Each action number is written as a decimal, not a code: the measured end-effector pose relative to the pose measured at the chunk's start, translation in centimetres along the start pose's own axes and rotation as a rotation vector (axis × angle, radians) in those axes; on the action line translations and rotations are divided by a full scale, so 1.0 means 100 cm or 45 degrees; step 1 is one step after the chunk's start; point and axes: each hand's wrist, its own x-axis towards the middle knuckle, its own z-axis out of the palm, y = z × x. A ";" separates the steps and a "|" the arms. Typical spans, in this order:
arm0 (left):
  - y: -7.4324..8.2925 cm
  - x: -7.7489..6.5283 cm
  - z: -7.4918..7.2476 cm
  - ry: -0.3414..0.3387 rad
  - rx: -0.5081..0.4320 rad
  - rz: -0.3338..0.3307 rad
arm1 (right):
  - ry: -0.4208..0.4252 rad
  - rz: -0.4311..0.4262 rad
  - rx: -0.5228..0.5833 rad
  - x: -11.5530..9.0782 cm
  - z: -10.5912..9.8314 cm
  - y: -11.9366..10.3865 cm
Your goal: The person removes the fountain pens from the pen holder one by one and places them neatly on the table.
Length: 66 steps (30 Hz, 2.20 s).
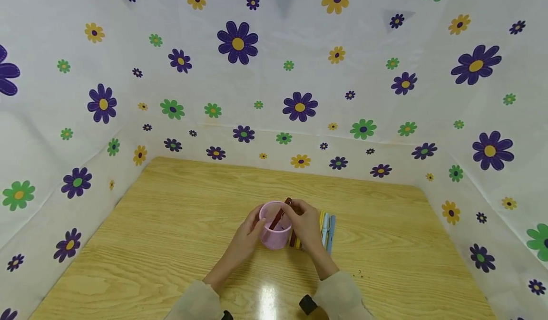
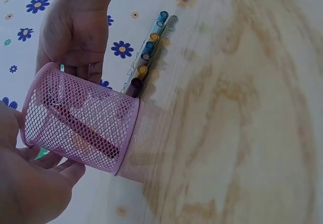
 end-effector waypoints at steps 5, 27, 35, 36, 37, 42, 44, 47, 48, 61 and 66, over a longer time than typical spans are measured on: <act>0.000 0.000 0.001 0.010 -0.008 -0.003 | 0.011 -0.015 0.015 -0.001 0.001 0.000; 0.001 0.001 0.001 -0.004 -0.006 0.009 | 0.090 0.012 0.636 0.011 -0.045 -0.023; 0.000 0.001 0.000 -0.026 -0.031 0.008 | 0.141 0.021 0.704 0.015 -0.077 -0.032; -0.001 0.001 0.000 -0.025 -0.032 0.009 | 0.146 0.025 0.695 0.015 -0.081 -0.034; -0.001 0.001 0.000 -0.025 -0.033 0.007 | 0.150 0.030 0.690 0.015 -0.085 -0.035; -0.001 0.001 0.001 -0.024 -0.044 0.005 | 0.148 0.080 0.638 0.015 -0.105 -0.036; -0.001 0.001 0.001 -0.026 -0.056 0.014 | 0.147 0.105 0.628 0.015 -0.114 -0.035; -0.001 0.000 0.001 -0.026 -0.066 0.012 | 0.149 0.126 0.614 0.015 -0.126 -0.033; 0.000 0.000 0.001 -0.025 -0.069 0.012 | 0.148 0.132 0.617 0.014 -0.129 -0.032; 0.002 0.002 0.000 -0.028 -0.088 0.001 | 0.164 0.186 0.562 0.004 -0.157 -0.024; 0.001 0.002 0.000 -0.030 -0.090 0.002 | 0.141 0.215 0.497 0.003 -0.164 -0.017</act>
